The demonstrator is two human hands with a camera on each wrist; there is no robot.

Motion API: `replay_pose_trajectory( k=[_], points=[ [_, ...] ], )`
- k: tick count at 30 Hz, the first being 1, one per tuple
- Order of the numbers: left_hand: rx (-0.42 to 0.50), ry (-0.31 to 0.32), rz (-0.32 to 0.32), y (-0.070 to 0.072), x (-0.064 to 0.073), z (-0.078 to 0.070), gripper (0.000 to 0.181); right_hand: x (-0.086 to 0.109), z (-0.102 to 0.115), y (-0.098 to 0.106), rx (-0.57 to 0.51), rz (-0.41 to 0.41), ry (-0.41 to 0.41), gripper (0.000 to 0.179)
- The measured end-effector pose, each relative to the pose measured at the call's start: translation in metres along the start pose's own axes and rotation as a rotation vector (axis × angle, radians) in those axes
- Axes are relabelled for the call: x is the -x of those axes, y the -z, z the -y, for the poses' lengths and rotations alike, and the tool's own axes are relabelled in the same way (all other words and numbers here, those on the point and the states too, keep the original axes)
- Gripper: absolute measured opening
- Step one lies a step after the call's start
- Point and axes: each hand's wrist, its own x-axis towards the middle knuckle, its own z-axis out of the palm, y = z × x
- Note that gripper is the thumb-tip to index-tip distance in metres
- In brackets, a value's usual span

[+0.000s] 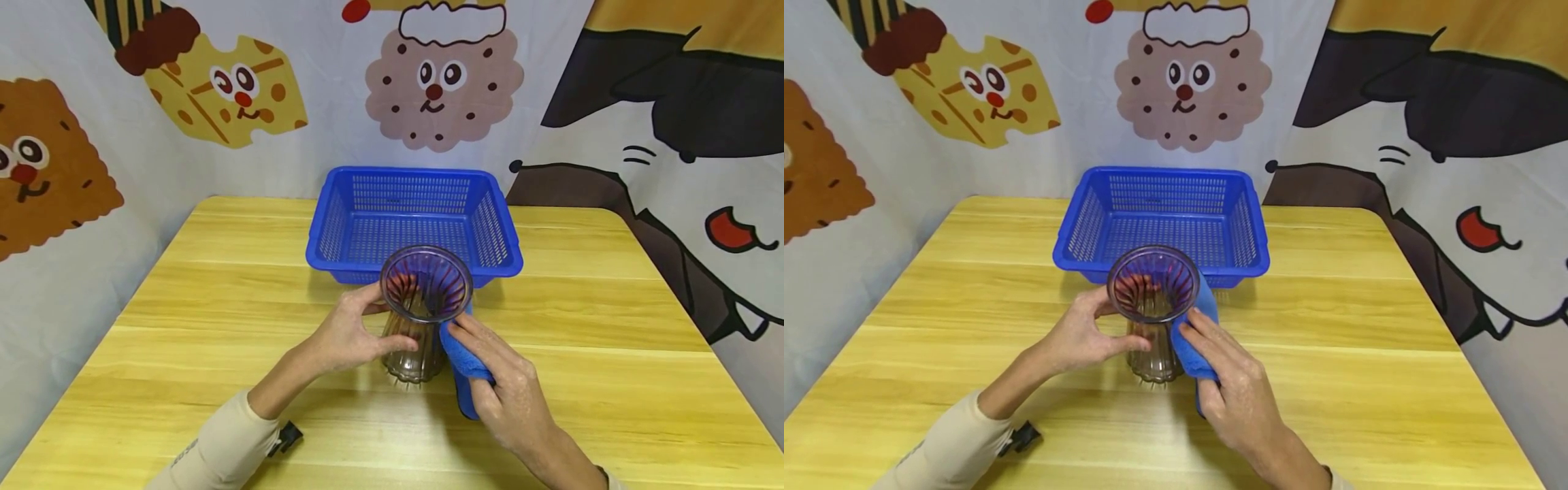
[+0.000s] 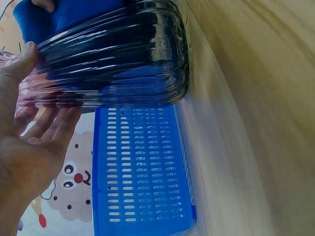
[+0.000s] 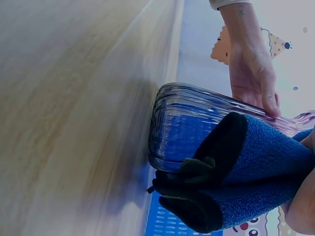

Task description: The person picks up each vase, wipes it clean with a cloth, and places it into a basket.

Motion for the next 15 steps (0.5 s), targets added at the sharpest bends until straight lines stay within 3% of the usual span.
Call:
replay_pose_trajectory(
  k=[15],
  points=[
    [-0.019, -0.021, 0.007, -0.0002, -0.0011, -0.0018, 0.083, 0.0007, -0.0011, 0.0021, 0.031, 0.035, -0.065, 0.062]
  ],
)
